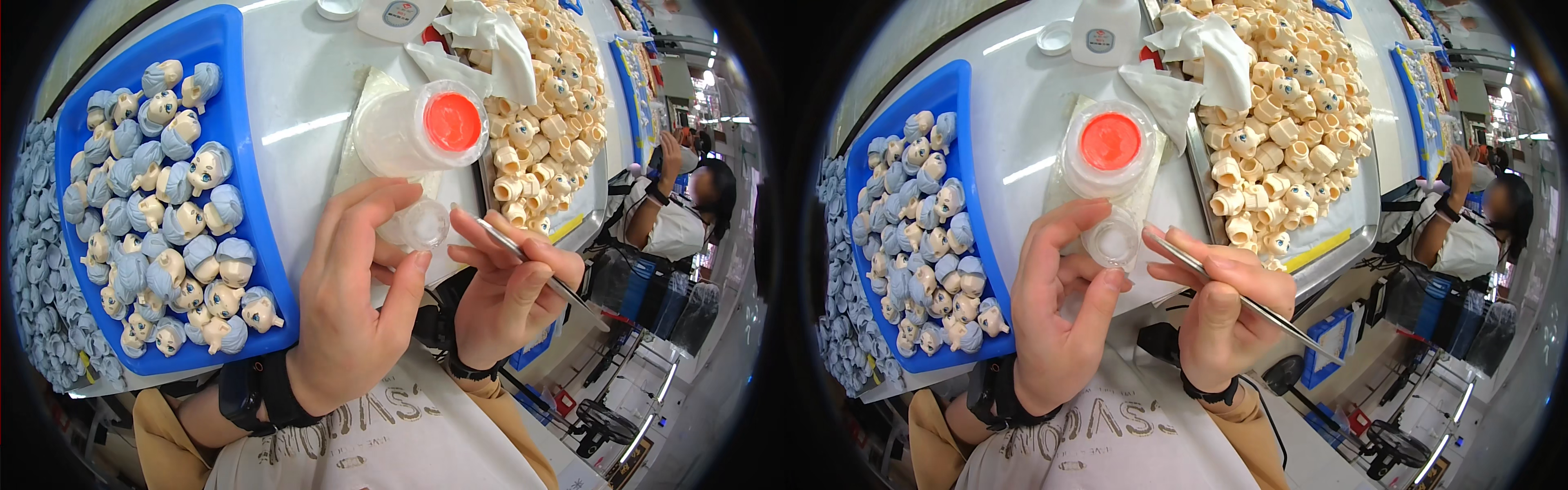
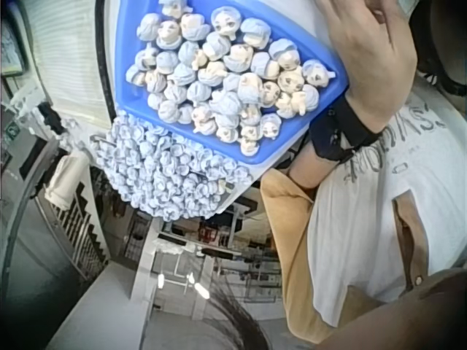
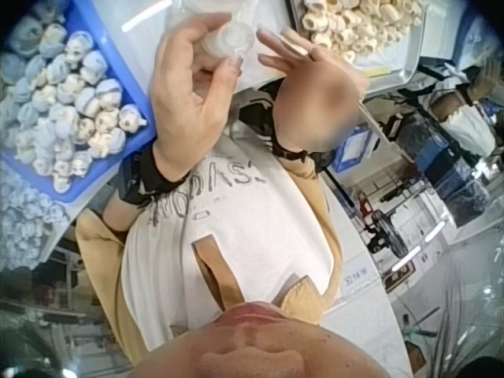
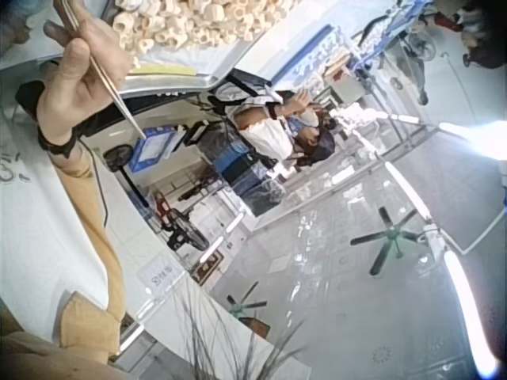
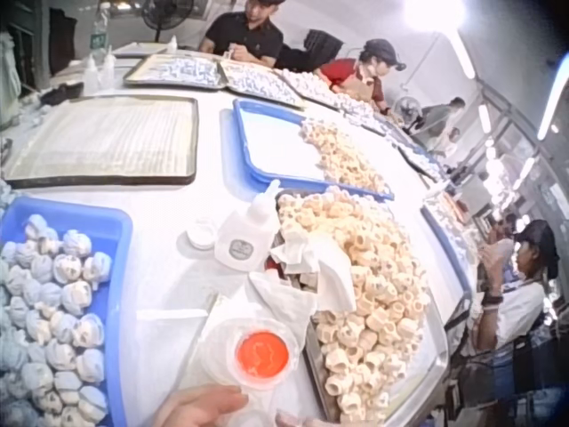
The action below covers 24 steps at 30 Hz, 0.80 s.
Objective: The person uses tweezers to pick up small white components from a container and places them into the eye sockets of doll heads arranged in a blue tray. The person repeats this insertion process for multiple doll heads throughout the clip.
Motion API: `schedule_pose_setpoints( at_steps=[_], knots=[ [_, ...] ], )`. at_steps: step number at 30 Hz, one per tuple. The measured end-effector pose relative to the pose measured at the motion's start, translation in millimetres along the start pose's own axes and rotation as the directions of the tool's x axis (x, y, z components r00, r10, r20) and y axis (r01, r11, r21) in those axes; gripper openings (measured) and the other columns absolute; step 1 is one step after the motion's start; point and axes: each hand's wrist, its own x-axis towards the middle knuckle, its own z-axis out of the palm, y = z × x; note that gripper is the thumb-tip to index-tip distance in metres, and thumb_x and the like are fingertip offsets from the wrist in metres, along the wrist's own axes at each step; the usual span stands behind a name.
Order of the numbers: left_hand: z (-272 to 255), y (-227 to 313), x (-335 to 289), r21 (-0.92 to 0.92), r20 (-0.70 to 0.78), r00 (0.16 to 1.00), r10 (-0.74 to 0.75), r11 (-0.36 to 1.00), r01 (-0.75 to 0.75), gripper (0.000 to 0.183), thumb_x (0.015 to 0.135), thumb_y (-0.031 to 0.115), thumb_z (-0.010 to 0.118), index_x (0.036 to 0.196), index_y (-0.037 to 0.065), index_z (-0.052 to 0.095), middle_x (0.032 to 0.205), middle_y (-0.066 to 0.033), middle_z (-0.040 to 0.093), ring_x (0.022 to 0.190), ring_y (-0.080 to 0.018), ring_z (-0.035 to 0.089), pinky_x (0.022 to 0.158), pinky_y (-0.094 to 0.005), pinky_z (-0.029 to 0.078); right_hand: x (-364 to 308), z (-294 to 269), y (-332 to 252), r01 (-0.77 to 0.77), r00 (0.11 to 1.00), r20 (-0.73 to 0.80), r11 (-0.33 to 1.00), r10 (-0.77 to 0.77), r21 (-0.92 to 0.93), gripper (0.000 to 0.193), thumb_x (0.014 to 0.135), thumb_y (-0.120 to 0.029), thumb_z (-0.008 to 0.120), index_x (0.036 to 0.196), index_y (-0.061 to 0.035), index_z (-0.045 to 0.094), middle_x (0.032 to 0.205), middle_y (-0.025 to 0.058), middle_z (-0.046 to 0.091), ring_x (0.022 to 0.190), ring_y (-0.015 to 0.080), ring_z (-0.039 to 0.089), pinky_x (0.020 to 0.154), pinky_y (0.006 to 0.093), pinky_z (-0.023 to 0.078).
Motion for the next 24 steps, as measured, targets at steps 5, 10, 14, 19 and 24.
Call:
schedule_pose_setpoints(
  at_steps=[5,10,14,19,24],
  knots=[
    [-0.1,-1.7,0.0,0.003,0.0,1.0,0.023,1.0,-0.023,0.04,0.083,-0.006,0.052,0.122,-0.007,0.041,0.123,-0.0128,0.043,0.077,-0.0102,0.058,0.067,-0.0212,0.049,-3.9,1.3,2.6,-0.088,0.995,-0.034,0.994,0.09,0.058,0.02,0.095,-0.014,0.043,0.105,0.0028,0.041,0.099,0.0288,0.056,0.087,0.0402,0.063,0.063,0.0377,0.06],
    [0.0,-1.3,0.3,-0.007,0.002,1.0,0.025,1.0,-0.025,0.041,0.083,-0.007,0.051,0.122,-0.007,0.041,0.123,-0.0132,0.043,0.078,-0.0115,0.058,0.068,-0.0214,0.049,-3.5,0.7,3.3,-0.117,0.992,-0.036,0.991,0.12,0.07,0.02,0.095,-0.013,0.043,0.103,0.0043,0.04,0.099,0.0293,0.055,0.086,0.0396,0.064,0.063,0.0369,0.061],
    [-0.1,-1.3,0.0,0.0,0.003,1.0,0.024,1.0,-0.024,0.041,0.082,-0.008,0.051,0.122,-0.007,0.041,0.124,-0.0131,0.043,0.078,-0.0116,0.058,0.068,-0.0216,0.049,-2.3,1.5,3.3,-0.118,0.992,-0.045,0.99,0.121,0.072,0.019,0.094,-0.013,0.044,0.102,0.0042,0.04,0.099,0.0294,0.055,0.085,0.0385,0.064,0.062,0.0366,0.061],
    [0.0,-1.6,0.3,0.01,0.004,1.0,0.031,0.999,-0.031,0.041,0.082,-0.008,0.051,0.122,-0.007,0.041,0.124,-0.0131,0.043,0.078,-0.0115,0.058,0.068,-0.0217,0.049,-1.6,0.7,4.8,-0.106,0.993,-0.043,0.993,0.108,0.045,0.018,0.094,-0.012,0.045,0.101,0.004,0.041,0.097,0.0289,0.057,0.083,0.0368,0.065,0.062,0.0359,0.06],
    [0.1,-0.9,0.0,0.008,0.002,1.0,0.026,1.0,-0.026,0.039,0.083,-0.006,0.051,0.121,-0.007,0.041,0.124,-0.013,0.044,0.078,-0.01,0.057,0.068,-0.0211,0.048,-0.7,-1.1,5.2,-0.089,0.996,-0.021,0.996,0.089,0.011,0.017,0.093,-0.011,0.045,0.102,0.0041,0.042,0.097,0.0285,0.057,0.082,0.0353,0.065,0.061,0.0346,0.06]
  ],
)
